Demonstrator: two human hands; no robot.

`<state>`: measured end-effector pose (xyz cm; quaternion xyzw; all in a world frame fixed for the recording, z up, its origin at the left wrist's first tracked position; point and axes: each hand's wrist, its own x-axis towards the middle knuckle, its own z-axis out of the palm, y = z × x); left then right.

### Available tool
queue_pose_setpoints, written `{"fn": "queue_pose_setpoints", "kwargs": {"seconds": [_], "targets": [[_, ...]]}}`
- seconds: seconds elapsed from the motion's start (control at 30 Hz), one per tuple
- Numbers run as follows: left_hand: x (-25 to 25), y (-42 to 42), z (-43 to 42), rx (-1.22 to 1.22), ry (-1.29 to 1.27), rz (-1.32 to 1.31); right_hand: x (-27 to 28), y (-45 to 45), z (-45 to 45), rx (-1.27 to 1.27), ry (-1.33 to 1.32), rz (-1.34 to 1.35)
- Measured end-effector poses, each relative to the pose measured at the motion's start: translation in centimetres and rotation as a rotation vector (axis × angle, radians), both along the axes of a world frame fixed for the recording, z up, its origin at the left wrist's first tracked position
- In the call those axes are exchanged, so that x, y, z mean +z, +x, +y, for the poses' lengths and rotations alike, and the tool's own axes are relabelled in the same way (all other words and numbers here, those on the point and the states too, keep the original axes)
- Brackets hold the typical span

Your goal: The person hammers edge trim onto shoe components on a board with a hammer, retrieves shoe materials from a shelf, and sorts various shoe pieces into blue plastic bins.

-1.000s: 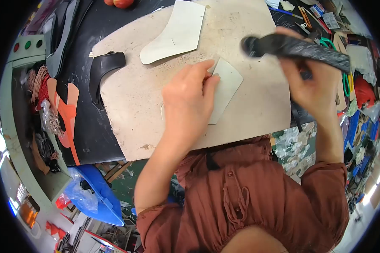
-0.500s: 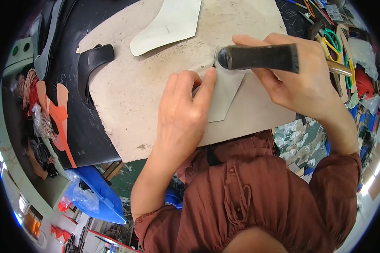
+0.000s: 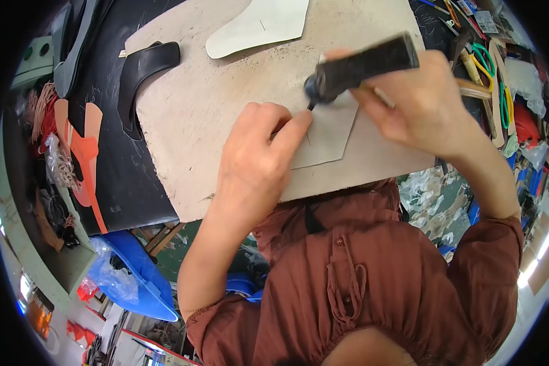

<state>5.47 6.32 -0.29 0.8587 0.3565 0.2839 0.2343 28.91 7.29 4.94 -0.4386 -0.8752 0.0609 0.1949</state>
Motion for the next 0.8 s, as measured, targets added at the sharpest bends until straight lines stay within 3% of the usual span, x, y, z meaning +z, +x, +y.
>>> {"fn": "queue_pose_setpoints", "kwargs": {"seconds": [0.07,0.13,0.2,0.3,0.37,0.53,0.63,0.77,0.8], "targets": [[0.1,-0.6,-0.1,0.007,-0.016,0.008,1.2,-0.5,-0.1,-0.079,0.039,-0.063],[-0.4,-0.7,-0.1,-0.017,0.028,-0.022,1.4,-1.1,-1.1,-0.055,-0.049,0.073],[-0.4,-1.2,-0.2,-0.037,0.03,-0.026,0.5,-1.4,-1.4,0.034,-0.099,-0.007],[0.0,-1.9,0.0,-0.059,0.019,-0.013,1.2,-1.4,-0.6,-0.069,0.003,-0.088],[-0.5,-2.1,-0.2,-0.053,0.048,-0.024,1.4,-2.3,-1.4,-0.024,-0.057,0.034],[0.5,-3.5,0.0,-0.119,0.042,0.067,1.2,-2.3,-1.1,-0.034,-0.012,-0.078],[0.8,-4.2,0.0,-0.149,0.056,0.106,1.4,-3.4,-1.8,0.043,-0.1,0.1],[1.1,-5.2,0.0,-0.168,0.054,0.142,1.0,-3.3,-1.0,0.014,-0.028,-0.088],[1.0,-5.4,0.0,-0.162,0.049,0.121,1.4,-3.7,-1.3,0.043,-0.059,-0.033]]}}
